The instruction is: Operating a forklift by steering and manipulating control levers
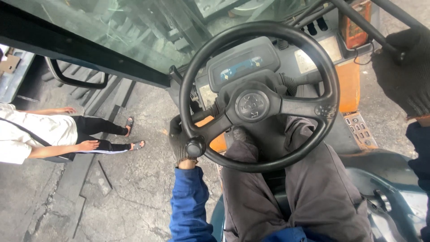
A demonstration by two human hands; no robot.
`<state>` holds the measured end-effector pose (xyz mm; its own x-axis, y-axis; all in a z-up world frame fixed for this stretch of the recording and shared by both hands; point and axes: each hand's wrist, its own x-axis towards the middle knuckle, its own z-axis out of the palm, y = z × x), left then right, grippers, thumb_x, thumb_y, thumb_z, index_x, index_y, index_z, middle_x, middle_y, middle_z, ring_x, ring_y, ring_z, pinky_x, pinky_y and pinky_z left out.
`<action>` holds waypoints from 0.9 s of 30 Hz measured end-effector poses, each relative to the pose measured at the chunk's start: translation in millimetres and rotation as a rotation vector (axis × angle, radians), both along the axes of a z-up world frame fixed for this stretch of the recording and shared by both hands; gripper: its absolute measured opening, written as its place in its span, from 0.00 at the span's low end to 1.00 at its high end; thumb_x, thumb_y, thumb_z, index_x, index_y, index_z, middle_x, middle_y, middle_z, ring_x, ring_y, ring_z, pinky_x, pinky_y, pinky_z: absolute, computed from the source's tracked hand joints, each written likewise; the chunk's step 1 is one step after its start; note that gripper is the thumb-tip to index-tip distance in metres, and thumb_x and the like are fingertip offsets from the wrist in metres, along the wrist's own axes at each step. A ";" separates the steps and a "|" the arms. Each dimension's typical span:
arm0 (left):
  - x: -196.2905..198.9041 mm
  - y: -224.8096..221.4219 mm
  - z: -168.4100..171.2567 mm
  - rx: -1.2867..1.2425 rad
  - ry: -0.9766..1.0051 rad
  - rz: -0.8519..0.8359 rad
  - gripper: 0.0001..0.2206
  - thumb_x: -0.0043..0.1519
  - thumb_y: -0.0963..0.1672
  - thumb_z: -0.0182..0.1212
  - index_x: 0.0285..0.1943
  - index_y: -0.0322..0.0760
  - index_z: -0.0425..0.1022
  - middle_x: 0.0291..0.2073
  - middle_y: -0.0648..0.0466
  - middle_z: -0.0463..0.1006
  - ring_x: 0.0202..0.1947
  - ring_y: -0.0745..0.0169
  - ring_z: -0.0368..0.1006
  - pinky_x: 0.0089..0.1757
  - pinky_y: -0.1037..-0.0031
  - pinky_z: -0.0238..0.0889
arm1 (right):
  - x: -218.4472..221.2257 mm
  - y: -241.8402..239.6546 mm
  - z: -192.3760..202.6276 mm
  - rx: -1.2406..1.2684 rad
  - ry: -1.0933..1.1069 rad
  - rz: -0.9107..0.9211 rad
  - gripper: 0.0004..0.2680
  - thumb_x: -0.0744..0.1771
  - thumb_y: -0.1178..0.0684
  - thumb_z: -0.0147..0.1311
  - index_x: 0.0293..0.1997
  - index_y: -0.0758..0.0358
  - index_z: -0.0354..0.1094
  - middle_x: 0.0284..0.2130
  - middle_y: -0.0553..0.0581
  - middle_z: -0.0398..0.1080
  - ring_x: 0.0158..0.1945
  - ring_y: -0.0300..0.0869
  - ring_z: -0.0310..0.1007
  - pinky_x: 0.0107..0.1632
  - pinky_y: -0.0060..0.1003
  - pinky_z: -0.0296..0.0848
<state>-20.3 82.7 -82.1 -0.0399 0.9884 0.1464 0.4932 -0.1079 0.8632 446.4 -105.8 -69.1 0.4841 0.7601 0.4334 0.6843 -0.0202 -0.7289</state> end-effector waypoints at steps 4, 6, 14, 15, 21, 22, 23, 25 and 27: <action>-1.9 -10.2 3.4 -0.063 0.052 0.125 0.14 0.58 0.52 0.57 0.46 0.48 0.77 0.37 0.51 0.85 0.40 0.55 0.79 0.40 0.63 0.67 | 10.1 1.1 -11.3 0.043 -0.016 0.021 0.08 0.78 0.73 0.49 0.63 0.76 0.55 0.36 0.71 0.57 0.28 0.54 0.59 0.27 0.46 0.54; -0.5 -32.4 25.1 -0.121 0.131 0.184 0.20 0.64 0.57 0.46 0.51 0.52 0.78 0.39 0.50 0.85 0.41 0.50 0.79 0.41 0.60 0.66 | 18.7 -1.5 -19.5 0.017 -0.015 0.041 0.07 0.80 0.72 0.49 0.63 0.75 0.54 0.34 0.73 0.58 0.26 0.56 0.61 0.26 0.49 0.55; 35.9 -100.6 76.1 0.675 0.049 -0.337 0.15 0.55 0.36 0.61 0.51 0.39 0.79 0.51 0.50 0.78 0.56 0.52 0.74 0.58 0.64 0.65 | 60.3 12.7 -34.2 -0.017 -0.680 -0.226 0.07 0.78 0.60 0.68 0.55 0.67 0.70 0.35 0.59 0.70 0.42 0.55 0.77 0.46 0.46 0.71; 39.9 -102.3 81.2 0.676 0.048 -0.338 0.15 0.55 0.36 0.61 0.51 0.39 0.79 0.51 0.50 0.78 0.56 0.52 0.74 0.58 0.64 0.65 | 61.0 13.7 -31.6 -0.017 -0.680 -0.228 0.07 0.78 0.60 0.68 0.55 0.67 0.70 0.35 0.59 0.70 0.42 0.55 0.77 0.46 0.46 0.71; 43.1 -102.9 76.3 0.704 0.183 -0.205 0.04 0.61 0.39 0.64 0.33 0.39 0.76 0.36 0.55 0.77 0.42 0.53 0.73 0.51 0.65 0.63 | 65.3 34.3 -6.2 -0.164 -0.830 -0.234 0.15 0.85 0.48 0.69 0.43 0.54 0.75 0.31 0.51 0.73 0.34 0.42 0.76 0.38 0.35 0.69; 42.3 -102.0 74.7 0.715 0.204 -0.200 0.03 0.62 0.40 0.63 0.34 0.39 0.77 0.37 0.54 0.77 0.43 0.52 0.73 0.51 0.64 0.64 | 65.3 42.3 -2.3 -0.139 -0.846 -0.272 0.12 0.85 0.49 0.64 0.46 0.55 0.78 0.34 0.51 0.77 0.35 0.41 0.78 0.37 0.34 0.71; 40.9 -102.4 73.2 0.721 0.227 -0.199 0.03 0.62 0.41 0.62 0.35 0.38 0.77 0.38 0.53 0.78 0.43 0.51 0.74 0.51 0.64 0.65 | 64.5 47.9 0.3 -0.121 -0.859 -0.309 0.11 0.85 0.50 0.59 0.50 0.56 0.81 0.37 0.51 0.80 0.36 0.40 0.81 0.36 0.32 0.73; 41.8 -104.9 75.8 0.699 0.224 -0.208 0.04 0.63 0.41 0.62 0.34 0.38 0.77 0.37 0.53 0.78 0.43 0.50 0.74 0.51 0.63 0.65 | 57.6 46.6 15.8 -0.174 -0.797 -0.281 0.14 0.87 0.48 0.56 0.47 0.54 0.75 0.35 0.51 0.75 0.35 0.42 0.76 0.37 0.38 0.69; 42.0 -107.4 76.2 0.678 0.222 -0.211 0.04 0.63 0.41 0.61 0.34 0.39 0.77 0.36 0.53 0.78 0.42 0.50 0.73 0.50 0.63 0.64 | 72.2 41.6 7.9 -0.224 -0.737 -0.249 0.17 0.88 0.47 0.54 0.44 0.53 0.69 0.32 0.50 0.71 0.34 0.45 0.72 0.38 0.43 0.64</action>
<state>21.7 -24.7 -5.9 0.2426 0.6614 0.7097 0.5576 -0.6937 0.4559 518.6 -64.2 -61.2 0.2997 0.7742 0.5575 0.9435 -0.3271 -0.0530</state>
